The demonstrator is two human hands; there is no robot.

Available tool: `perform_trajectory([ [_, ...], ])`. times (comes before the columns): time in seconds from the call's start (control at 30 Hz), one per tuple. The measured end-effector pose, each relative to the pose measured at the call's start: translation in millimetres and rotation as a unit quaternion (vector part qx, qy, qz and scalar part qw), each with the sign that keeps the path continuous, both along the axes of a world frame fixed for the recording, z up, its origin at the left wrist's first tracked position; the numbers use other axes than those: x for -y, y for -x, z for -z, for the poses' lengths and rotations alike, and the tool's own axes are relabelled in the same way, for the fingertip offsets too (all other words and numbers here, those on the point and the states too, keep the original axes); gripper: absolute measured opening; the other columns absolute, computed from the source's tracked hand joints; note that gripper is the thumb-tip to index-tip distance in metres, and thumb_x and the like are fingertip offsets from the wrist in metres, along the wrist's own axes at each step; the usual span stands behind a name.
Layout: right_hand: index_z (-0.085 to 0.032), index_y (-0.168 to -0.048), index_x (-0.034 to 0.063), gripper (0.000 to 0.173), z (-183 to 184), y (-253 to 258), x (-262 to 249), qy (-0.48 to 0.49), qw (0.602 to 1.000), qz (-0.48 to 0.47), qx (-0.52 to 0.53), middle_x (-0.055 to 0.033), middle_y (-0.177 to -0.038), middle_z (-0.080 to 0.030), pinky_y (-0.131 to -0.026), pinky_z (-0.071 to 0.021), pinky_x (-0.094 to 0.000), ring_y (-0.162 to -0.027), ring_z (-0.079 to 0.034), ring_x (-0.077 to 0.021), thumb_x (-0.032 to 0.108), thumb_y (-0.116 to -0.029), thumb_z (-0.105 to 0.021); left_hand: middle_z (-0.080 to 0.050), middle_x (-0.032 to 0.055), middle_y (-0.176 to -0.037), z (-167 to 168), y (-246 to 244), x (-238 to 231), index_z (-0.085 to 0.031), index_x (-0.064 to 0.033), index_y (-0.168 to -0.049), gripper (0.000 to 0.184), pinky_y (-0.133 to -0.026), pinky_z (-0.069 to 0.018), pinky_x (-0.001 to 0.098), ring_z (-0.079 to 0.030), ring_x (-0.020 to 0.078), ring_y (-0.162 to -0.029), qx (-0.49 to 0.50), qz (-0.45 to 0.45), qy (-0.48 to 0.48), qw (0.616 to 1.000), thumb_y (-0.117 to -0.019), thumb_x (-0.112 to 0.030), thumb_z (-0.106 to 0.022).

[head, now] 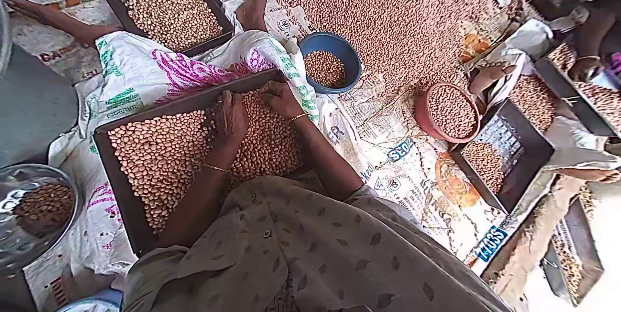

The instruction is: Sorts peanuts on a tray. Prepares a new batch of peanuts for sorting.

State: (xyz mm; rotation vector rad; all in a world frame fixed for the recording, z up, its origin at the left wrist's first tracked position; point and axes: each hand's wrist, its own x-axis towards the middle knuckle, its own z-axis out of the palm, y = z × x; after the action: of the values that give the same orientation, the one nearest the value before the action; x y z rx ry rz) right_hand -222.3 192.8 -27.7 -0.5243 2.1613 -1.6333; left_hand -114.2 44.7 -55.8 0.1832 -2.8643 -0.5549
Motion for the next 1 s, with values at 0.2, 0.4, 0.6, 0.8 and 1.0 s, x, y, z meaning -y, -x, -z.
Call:
perform_trajectory([
  [0.2,-0.064,-0.105,-0.0051,0.012,-4,4,-3,0.019,1.0,0.007,0.009,-0.0084,-0.078,-0.065,-0.052,-0.0499,-0.0242,-0.057,-0.059,-0.0094,0.004,-0.1,-0.058,-0.057,0.0361,-0.125,16,42,1,-0.061,0.0131,-0.114,0.028,-0.097,-0.045,0.0663,-0.057,0.0533,-0.12,-0.035,-0.032,0.065,0.997,-0.1051,-0.005,-0.043],
  [0.4,-0.062,-0.108,-0.0064,0.013,-11,6,-6,0.017,1.0,-0.008,0.025,-0.0086,-0.079,-0.065,-0.052,-0.0533,-0.0234,-0.056,-0.06,-0.0096,0.003,-0.1016,-0.057,-0.059,0.0339,-0.125,6,39,11,-0.063,0.0105,-0.114,0.029,-0.099,-0.0471,0.0618,-0.06,0.0496,-0.116,-0.024,-0.047,-0.075,0.996,-0.1039,-0.013,-0.049],
  [0.6,-0.057,-0.116,-0.0025,0.043,-22,-15,2,0.124,0.962,-0.068,0.232,-0.009,-0.088,-0.068,-0.068,-0.0625,-0.0339,-0.073,-0.071,-0.0177,0.029,-0.1144,-0.028,-0.064,0.0165,-0.103,-38,12,18,-0.069,0.0018,-0.107,0.017,-0.083,-0.0515,0.036,-0.062,0.0199,-0.088,-0.048,0.057,-0.265,0.961,-0.0984,-0.011,-0.062],
  [0.8,-0.059,-0.11,0.0007,0.028,-15,-70,-6,0.009,0.939,-0.205,0.275,-0.0047,-0.088,-0.068,-0.056,-0.0552,-0.0243,-0.065,-0.066,-0.01,0.018,-0.1122,-0.037,-0.065,0.0143,-0.115,-55,-50,42,-0.071,-0.0017,-0.113,0.02,-0.091,-0.0518,0.0383,-0.063,0.0195,-0.103,-0.012,0.071,-0.277,0.958,-0.1025,-0.013,-0.058],
  [1.0,-0.066,-0.11,-0.0097,0.017,-24,-73,-5,-0.076,0.909,-0.395,0.108,-0.0146,-0.095,-0.072,-0.072,-0.0626,-0.0337,-0.076,-0.072,-0.0165,-0.003,-0.1013,-0.052,-0.066,-0.0032,-0.134,-73,-169,63,-0.068,-0.0156,-0.132,0.047,-0.108,-0.0515,0.0341,-0.06,0.0117,-0.126,0.089,0.234,-0.408,0.878,-0.1038,-0.048,-0.051],
])
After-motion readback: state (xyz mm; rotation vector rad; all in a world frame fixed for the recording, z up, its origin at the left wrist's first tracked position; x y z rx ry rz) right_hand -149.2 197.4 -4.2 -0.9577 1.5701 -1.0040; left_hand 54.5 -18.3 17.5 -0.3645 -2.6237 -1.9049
